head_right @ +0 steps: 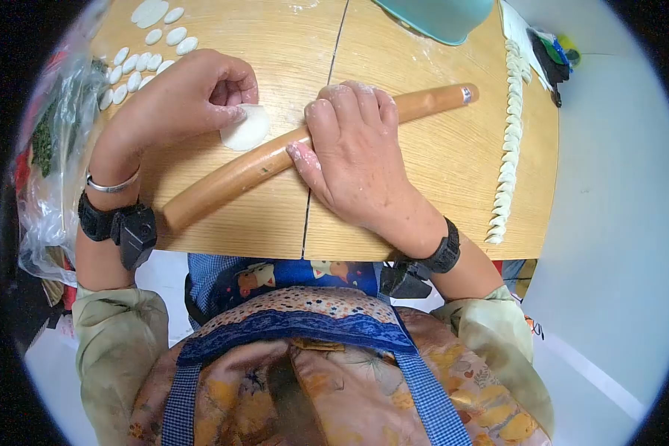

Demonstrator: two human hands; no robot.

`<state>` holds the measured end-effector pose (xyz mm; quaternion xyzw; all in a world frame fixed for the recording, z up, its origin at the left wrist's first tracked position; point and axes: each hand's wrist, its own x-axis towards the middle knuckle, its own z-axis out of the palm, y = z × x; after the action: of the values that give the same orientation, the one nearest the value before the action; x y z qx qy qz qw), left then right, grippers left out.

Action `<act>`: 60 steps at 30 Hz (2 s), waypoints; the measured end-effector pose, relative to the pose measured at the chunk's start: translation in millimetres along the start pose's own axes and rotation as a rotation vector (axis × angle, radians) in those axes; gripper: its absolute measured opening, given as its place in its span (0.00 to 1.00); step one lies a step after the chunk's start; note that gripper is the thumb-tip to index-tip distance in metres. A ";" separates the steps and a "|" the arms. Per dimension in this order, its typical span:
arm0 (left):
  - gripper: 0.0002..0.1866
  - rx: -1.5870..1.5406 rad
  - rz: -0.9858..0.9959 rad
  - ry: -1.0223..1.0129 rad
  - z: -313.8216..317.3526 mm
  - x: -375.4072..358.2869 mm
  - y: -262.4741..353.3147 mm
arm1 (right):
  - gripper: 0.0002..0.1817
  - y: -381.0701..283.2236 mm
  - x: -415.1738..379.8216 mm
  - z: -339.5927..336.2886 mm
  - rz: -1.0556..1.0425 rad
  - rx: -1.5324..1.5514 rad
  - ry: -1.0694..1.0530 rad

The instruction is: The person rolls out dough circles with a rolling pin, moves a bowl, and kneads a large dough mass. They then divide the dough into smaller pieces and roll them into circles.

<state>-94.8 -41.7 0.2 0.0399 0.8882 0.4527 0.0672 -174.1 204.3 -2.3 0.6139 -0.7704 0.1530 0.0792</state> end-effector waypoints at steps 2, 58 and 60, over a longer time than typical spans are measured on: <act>0.04 0.024 0.040 0.016 -0.5 -1.6 2.2 | 0.17 3.3 5.1 1.7 0.004 0.006 0.000; 0.04 -0.185 0.070 -0.017 7.4 -0.7 1.4 | 0.09 9.7 10.1 13.2 0.004 0.088 0.110; 0.04 -0.296 0.065 -0.020 6.4 -1.7 -1.2 | 0.08 9.8 9.4 12.5 -0.007 0.107 0.106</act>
<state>-92.2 -37.5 -4.3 0.0628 0.8092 0.5803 0.0667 -185.0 193.5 -12.4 0.6109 -0.7537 0.2260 0.0874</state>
